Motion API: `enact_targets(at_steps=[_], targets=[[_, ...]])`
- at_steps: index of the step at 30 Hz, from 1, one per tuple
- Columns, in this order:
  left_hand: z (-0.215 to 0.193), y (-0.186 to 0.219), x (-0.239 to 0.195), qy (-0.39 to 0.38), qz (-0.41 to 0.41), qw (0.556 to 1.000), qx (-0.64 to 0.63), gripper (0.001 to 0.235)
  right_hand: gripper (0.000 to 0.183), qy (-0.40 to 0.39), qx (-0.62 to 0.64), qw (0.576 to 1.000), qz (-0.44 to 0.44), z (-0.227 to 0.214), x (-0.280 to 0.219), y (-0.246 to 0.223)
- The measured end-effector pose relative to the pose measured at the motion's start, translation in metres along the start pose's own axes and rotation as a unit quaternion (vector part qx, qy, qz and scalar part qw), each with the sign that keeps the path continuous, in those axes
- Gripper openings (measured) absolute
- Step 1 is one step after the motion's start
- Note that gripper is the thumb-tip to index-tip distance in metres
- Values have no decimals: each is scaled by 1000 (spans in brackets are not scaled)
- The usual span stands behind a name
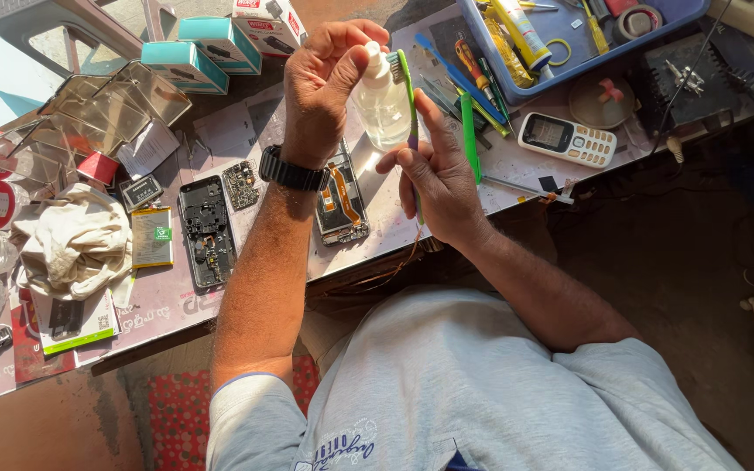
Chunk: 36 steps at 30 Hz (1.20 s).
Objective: The person removes a battery from a disassembled smartphone, then uses a toothbrush and liquid cleaner to scrub the phone's internal frame and a separate circuit board. The person handles the phone, battery, toothbrush, and circuit board throughout the clip.
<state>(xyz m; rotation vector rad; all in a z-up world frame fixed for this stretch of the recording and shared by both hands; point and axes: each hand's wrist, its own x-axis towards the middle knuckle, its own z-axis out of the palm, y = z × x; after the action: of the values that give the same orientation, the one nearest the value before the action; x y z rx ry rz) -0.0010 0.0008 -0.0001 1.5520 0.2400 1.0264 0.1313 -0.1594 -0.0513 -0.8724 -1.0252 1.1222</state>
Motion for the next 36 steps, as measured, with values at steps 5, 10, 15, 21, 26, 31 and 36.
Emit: enact_targets(at_steps=[5, 10, 15, 21, 26, 31, 36], targets=[[3, -3, 4, 17, -7, 999, -40, 29, 67, 2, 9, 1000, 8, 4, -2, -1], [7, -5, 6, 37, -55, 996, -64, 20, 66, 0, 18, 1000, 6, 4, 2, 0], [11, -9, 9, 65, -64, 993, -76, 15, 67, 2, 14, 1000, 15, 5, 5, -1], [16, -17, 9, 93, -51, 991, -86, 15, 68, 11, 28, 999, 20, 7, 8, -1], [18, -31, 9, 120, -21, 989, -89, 9, 66, 9, 6, 1000, 2, 6, 9, 6], [20, -27, 10, 113, -1, 990, -89, 8, 66, 0, 99, 995, 12, 9, 12, 1], [19, -14, -16, 64, 40, 997, 15, 43, 65, -40, 284, 956, 62, 5, 5, -11]])
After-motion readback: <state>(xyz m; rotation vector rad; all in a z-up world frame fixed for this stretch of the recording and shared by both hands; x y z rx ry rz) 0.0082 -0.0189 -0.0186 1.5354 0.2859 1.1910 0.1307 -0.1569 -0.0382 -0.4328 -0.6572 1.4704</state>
